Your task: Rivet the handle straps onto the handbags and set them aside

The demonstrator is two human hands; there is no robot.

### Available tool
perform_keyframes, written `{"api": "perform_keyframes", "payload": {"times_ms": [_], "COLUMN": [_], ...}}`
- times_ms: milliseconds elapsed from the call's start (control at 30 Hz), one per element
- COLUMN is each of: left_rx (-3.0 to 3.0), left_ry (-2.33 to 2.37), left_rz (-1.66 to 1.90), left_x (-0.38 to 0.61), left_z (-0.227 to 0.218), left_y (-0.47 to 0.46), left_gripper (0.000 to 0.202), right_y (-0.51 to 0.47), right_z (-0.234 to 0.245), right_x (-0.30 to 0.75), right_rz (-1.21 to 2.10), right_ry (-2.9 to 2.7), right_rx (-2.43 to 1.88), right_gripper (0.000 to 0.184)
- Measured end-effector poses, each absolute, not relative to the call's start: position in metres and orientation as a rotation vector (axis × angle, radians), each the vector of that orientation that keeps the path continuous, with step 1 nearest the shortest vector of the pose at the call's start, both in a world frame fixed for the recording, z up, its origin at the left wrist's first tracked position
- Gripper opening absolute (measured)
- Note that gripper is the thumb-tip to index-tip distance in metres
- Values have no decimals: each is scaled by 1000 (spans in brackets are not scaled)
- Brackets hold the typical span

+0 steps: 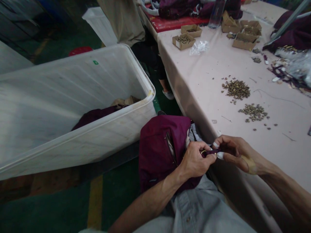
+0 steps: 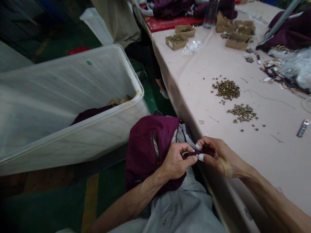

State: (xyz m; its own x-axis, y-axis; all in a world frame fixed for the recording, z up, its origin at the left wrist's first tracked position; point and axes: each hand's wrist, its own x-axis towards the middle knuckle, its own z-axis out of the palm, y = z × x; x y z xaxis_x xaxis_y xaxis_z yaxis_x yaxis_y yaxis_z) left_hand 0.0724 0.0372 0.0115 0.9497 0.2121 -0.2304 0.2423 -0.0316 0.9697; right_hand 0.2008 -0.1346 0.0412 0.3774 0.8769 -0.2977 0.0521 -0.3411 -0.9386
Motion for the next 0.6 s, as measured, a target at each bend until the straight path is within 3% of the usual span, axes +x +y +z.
{"api": "perform_keyframes", "payload": {"times_ms": [433,600], "left_rx": [1236,1474], "left_ry": [386,337], "left_rz": [-158,-147], "left_x": [78,64], "left_z": [5,35], "left_y": [52,52], "left_gripper": [23,14], "right_y": [-128,-129], "right_z": [32,32], "right_x": [221,215], "right_rz": [1152,755], "right_ry": [-899,-1180], "right_rx": [-1641,-1742], "right_gripper": [47,19]}}
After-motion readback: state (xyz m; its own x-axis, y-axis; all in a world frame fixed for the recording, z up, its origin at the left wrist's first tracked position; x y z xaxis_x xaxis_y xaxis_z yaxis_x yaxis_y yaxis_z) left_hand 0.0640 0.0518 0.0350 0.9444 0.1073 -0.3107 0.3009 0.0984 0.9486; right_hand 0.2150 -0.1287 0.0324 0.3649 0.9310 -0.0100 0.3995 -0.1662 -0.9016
